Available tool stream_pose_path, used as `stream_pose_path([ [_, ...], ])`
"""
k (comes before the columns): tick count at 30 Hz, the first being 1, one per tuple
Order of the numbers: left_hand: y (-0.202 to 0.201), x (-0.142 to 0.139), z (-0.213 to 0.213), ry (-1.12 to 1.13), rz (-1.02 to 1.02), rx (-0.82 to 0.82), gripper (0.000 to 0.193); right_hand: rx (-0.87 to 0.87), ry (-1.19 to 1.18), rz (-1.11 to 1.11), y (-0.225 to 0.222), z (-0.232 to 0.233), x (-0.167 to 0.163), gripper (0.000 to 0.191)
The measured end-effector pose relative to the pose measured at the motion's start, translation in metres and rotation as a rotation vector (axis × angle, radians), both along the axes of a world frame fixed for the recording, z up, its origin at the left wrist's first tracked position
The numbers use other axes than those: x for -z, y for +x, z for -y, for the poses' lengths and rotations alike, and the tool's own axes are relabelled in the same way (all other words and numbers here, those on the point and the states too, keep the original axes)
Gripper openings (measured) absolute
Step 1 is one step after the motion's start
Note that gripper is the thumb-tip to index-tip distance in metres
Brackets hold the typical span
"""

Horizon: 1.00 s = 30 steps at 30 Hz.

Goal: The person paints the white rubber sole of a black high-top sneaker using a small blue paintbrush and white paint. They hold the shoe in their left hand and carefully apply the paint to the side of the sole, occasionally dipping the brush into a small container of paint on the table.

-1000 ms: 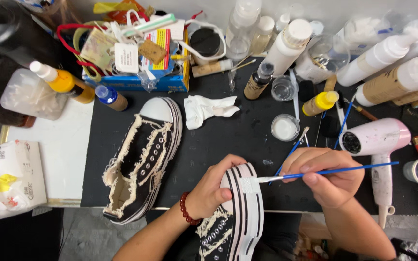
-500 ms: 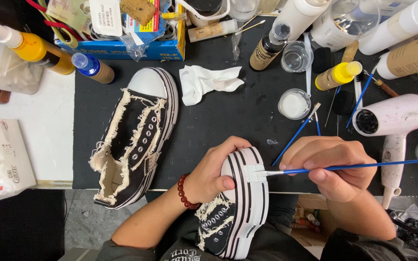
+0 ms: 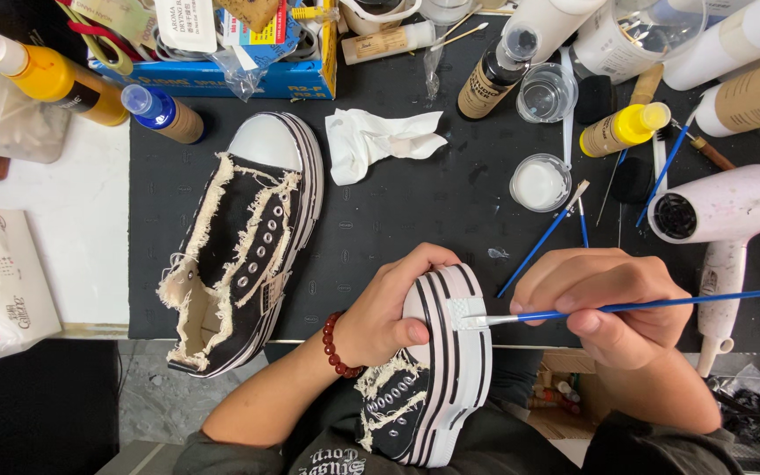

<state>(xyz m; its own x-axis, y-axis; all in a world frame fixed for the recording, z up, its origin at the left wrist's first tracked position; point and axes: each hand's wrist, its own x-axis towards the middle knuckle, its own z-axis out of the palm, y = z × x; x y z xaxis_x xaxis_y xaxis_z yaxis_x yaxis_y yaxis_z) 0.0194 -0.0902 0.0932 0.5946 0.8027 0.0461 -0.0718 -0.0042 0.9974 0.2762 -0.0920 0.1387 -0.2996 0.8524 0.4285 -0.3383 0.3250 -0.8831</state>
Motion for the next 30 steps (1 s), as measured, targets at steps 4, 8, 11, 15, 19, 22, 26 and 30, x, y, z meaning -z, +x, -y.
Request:
stream_pose_path([
  [4, 0.000, 0.002, 0.000, -0.004, -0.003, 0.005, 0.107, -0.085, 0.102, 0.042, -0.001, -0.007, 0.001, 0.014],
  [8, 0.000, 0.003, 0.001, -0.009, 0.011, 0.003, 0.107, -0.011, -0.033, -0.024, -0.001, 0.003, 0.002, 0.013],
  [11, -0.001, 0.004, 0.001, -0.009, 0.013, 0.007, 0.107, -0.042, 0.017, 0.012, 0.001, 0.003, 0.008, 0.013],
  [15, 0.000, 0.007, 0.002, -0.007, 0.007, 0.008, 0.107, -0.086, 0.039, 0.035, 0.004, -0.002, 0.014, 0.014],
  [19, -0.001, 0.008, 0.002, 0.004, 0.014, 0.003, 0.106, -0.056, -0.028, -0.005, 0.003, 0.004, 0.014, 0.015],
  [22, -0.002, 0.007, 0.003, 0.003, 0.010, 0.003, 0.106, -0.034, -0.026, -0.030, 0.001, 0.006, 0.014, 0.016],
  [26, -0.002, 0.007, 0.004, 0.022, 0.001, -0.005, 0.106, -0.048, -0.044, -0.015, 0.001, 0.007, 0.015, 0.016],
  [30, -0.002, 0.007, 0.004, 0.009, -0.003, 0.004, 0.107, -0.047, -0.033, -0.031, 0.002, 0.007, 0.016, 0.015],
])
